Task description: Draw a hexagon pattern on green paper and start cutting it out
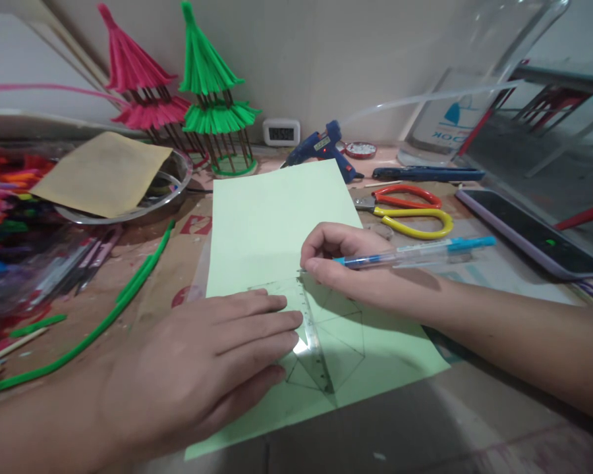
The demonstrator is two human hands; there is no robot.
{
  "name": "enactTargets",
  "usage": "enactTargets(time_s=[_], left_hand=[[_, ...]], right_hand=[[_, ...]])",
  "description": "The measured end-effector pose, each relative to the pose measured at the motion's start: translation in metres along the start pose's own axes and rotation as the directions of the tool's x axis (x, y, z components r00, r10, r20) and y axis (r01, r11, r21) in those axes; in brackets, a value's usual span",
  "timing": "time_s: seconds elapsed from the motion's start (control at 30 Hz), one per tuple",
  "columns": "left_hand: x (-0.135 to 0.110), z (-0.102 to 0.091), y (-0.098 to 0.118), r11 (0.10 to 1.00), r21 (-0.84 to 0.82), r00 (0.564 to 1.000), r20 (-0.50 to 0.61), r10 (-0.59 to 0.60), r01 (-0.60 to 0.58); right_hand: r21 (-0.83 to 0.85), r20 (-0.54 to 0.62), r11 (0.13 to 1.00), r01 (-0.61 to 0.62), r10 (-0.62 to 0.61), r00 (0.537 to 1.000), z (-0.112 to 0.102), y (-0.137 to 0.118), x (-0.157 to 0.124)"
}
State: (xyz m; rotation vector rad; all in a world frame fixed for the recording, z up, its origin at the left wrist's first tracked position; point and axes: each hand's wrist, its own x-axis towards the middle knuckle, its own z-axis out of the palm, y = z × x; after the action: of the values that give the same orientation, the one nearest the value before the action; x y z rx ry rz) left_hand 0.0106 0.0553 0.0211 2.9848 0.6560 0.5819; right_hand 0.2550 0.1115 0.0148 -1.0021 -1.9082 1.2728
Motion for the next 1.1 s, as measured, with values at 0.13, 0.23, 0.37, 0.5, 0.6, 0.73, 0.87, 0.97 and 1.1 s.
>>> enactTargets(time_s=[0.13,0.23,0.37,0.5,0.6,0.73,0.87,0.97,1.1], left_hand=[[-0.0003,-0.0004,-0.0011,1.000,-0.019,1.000,-0.001,0.002,-0.002],[-0.0012,-0.0007,-0.0011,1.000,-0.021,1.000,0.008,-0.001,0.001],[-0.0013,-0.0015,0.0005,1.000,-0.022,1.000,0.005,-0.011,0.011],[0.0006,-0.0026,0.0019,1.000,-0.029,1.000,0.013,-0.011,0.012],[0.0012,-0.0022,0.0009,0.999,-0.033,1.000,0.021,-0.009,0.010],[0.0005,-0.0010,-0.0009,1.000,-0.027,1.000,0.025,-0.008,0.008],[0.0016,-0.0019,0.0000,1.000,-0.027,1.000,0.022,-0.003,0.003],[0.0022,-0.0031,0.0009,0.999,-0.041,1.000,-0.001,0.001,-0.001],[0.0007,-0.0029,0.0004,0.999,-0.032,1.000,0.005,-0.013,0.013]], right_hand=[[0.000,0.008,1.000,0.007,-0.007,1.000,-0.0008,-0.0006,-0.0002],[-0.008,0.010,1.000,0.004,-0.004,1.000,-0.0007,-0.0004,-0.0001],[-0.018,0.005,1.000,0.003,-0.003,1.000,-0.0012,0.0002,-0.0001],[-0.013,0.013,1.000,0.011,-0.011,1.000,-0.0017,0.0008,0.0000],[-0.006,0.013,1.000,0.002,-0.002,1.000,-0.0010,0.0009,-0.0004],[-0.008,0.005,1.000,-0.003,0.003,1.000,-0.0005,0.0004,-0.0010],[-0.024,0.002,1.000,0.004,-0.004,1.000,-0.0006,0.0006,-0.0005],[-0.011,-0.006,1.000,0.027,-0.027,1.000,-0.0004,0.0009,-0.0006],[-0.074,-0.048,0.996,0.053,-0.057,0.997,0.0002,-0.0027,-0.0036]])
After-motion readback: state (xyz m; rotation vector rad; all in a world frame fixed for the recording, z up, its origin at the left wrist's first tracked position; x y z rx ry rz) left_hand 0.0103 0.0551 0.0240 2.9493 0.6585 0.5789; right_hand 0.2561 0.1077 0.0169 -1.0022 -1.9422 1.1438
